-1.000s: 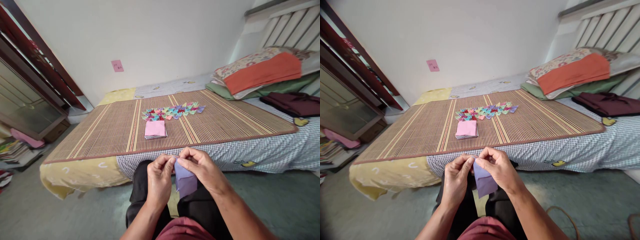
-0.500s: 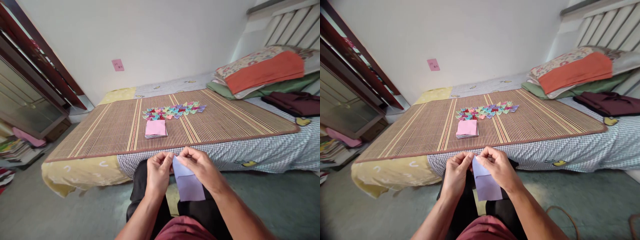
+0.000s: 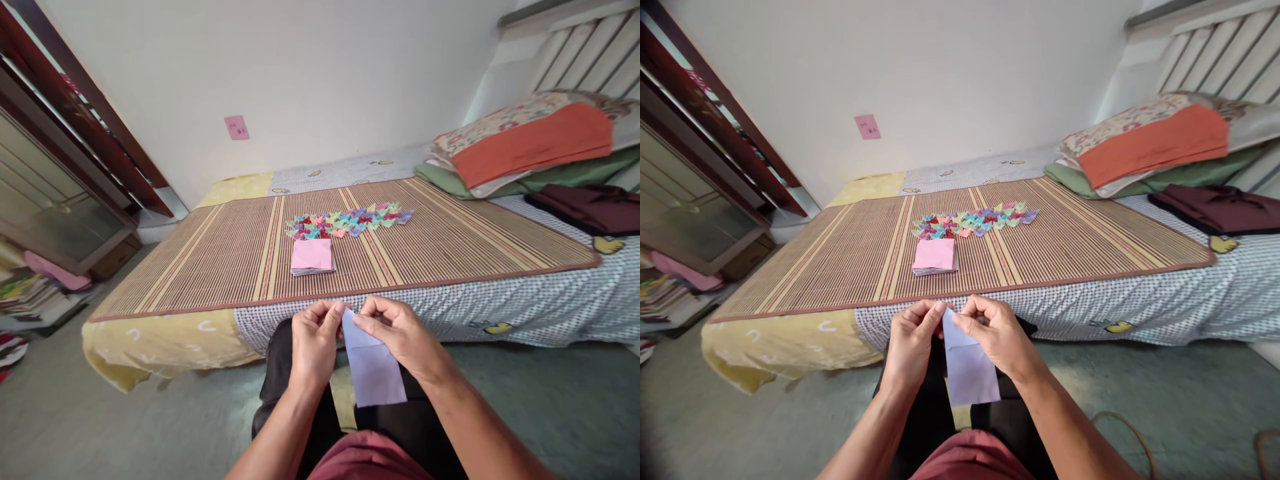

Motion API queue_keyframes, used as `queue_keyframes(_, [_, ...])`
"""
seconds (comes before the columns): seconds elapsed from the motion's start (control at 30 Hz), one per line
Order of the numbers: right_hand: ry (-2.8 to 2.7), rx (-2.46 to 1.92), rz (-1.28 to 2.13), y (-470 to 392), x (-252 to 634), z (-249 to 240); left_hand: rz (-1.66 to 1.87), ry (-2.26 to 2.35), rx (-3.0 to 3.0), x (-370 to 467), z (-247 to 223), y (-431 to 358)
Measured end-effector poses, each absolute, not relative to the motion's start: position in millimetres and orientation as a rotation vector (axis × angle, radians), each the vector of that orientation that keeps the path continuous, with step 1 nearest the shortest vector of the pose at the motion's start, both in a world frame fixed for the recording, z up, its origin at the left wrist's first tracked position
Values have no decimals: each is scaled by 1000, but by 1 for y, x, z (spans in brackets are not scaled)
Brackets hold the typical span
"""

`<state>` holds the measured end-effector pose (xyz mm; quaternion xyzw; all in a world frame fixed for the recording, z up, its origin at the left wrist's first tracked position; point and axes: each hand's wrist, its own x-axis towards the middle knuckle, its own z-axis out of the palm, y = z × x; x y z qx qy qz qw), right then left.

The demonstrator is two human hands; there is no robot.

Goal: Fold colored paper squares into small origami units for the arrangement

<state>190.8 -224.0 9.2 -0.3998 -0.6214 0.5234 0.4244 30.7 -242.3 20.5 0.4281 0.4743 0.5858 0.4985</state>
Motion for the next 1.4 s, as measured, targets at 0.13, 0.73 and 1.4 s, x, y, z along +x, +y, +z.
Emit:
queue_keyframes(0.13, [-1664, -1062, 964, -229, 187, 15, 1400, 1208, 1077, 29, 19, -242])
queue_keyframes(0.73, [-1337, -928, 1590, -227, 194, 15, 1450, 1182, 1137, 35, 22, -250])
queue_keyframes(1.4, [-1579, -944, 1423, -219, 197, 13, 1423, 1158, 989, 31, 18, -242])
